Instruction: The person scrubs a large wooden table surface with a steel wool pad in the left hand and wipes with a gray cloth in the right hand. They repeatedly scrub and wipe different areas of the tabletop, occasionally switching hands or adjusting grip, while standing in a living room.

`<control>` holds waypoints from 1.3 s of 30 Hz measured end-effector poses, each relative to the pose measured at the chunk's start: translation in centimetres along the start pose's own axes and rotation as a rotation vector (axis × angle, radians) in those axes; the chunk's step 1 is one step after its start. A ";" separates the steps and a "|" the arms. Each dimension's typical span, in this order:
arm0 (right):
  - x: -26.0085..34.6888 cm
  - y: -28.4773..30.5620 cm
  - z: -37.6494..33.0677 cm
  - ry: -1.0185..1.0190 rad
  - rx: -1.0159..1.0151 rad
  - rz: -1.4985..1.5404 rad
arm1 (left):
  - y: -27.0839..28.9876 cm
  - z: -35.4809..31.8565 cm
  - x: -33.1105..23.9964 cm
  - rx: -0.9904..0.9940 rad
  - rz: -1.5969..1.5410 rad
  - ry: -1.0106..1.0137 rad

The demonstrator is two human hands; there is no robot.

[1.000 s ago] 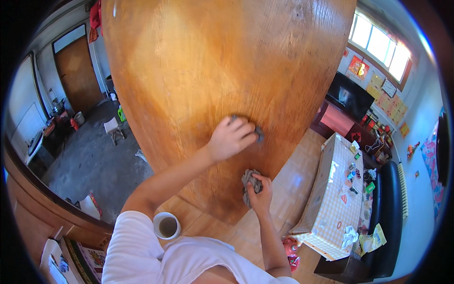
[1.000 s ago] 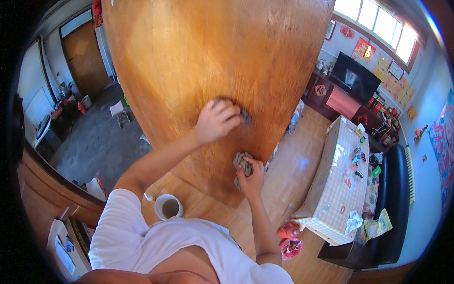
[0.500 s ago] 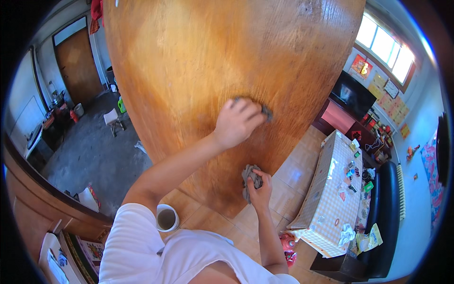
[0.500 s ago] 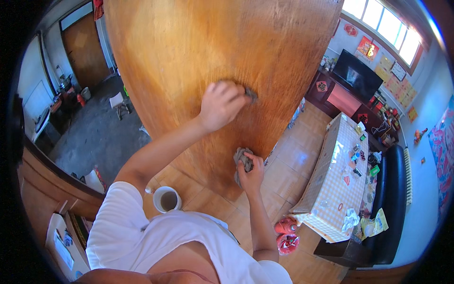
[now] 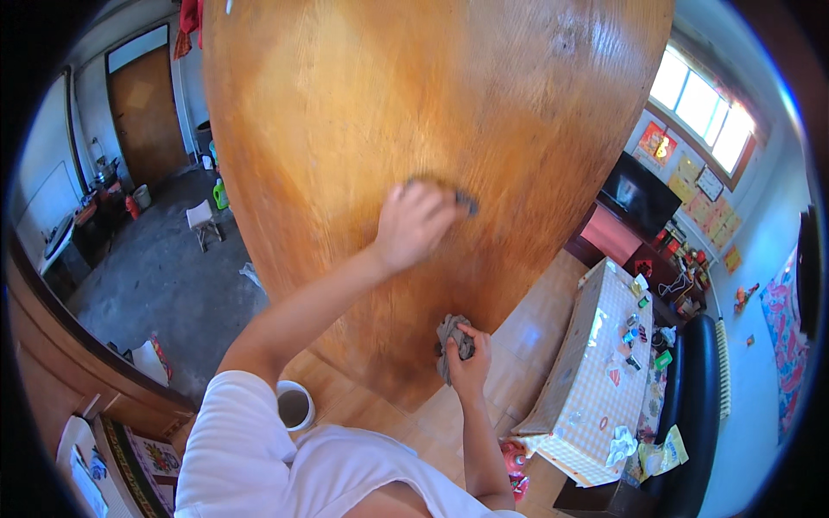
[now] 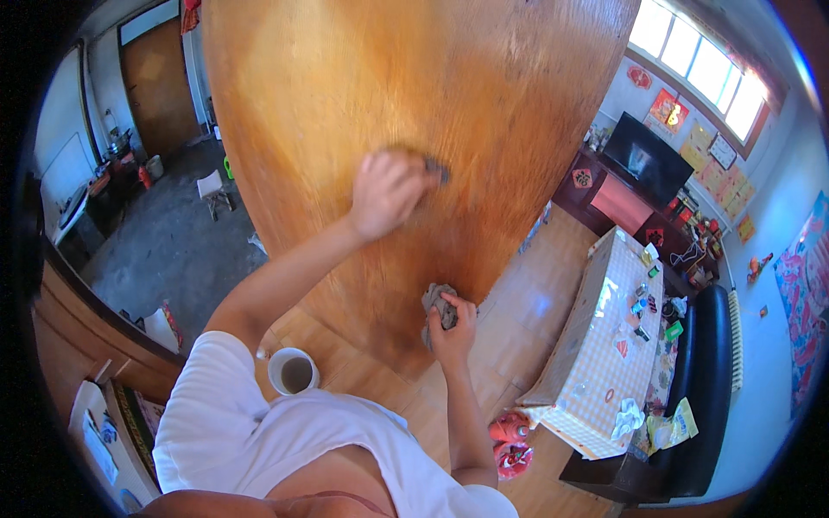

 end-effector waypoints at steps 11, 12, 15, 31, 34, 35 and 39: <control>1.1 -0.1 1.1 0.045 -0.005 0.032 | 2.0 7.6 2.6 -0.085 0.006 0.064; 1.1 -0.1 1.2 0.043 0.003 0.046 | 1.1 4.8 1.4 -0.008 -0.018 -0.002; 0.1 0.1 0.7 0.030 -0.003 0.008 | 0.6 1.6 0.6 0.089 -0.070 -0.093; 2.1 0.8 2.6 0.094 -0.067 0.005 | 0.3 1.3 -1.2 0.108 -0.016 -0.158; 2.7 1.2 3.2 0.102 -0.099 0.014 | 1.9 6.9 1.2 -0.080 0.006 0.054; 2.6 1.4 3.3 0.111 -0.106 0.011 | 1.8 7.3 1.2 -0.084 0.027 0.058; 2.5 1.7 3.8 0.104 -0.119 0.027 | 0.7 4.9 -0.6 -0.006 0.047 -0.031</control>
Point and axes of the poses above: each hand's wrist, its own z-axis towards the middle knuckle, its own y-axis out of the back of the hand, x = y × z, the point moved 8 cm from there along z, towards the middle knuckle, and after that the axes turned 2 degrees about -z, right-handed, at the moved point
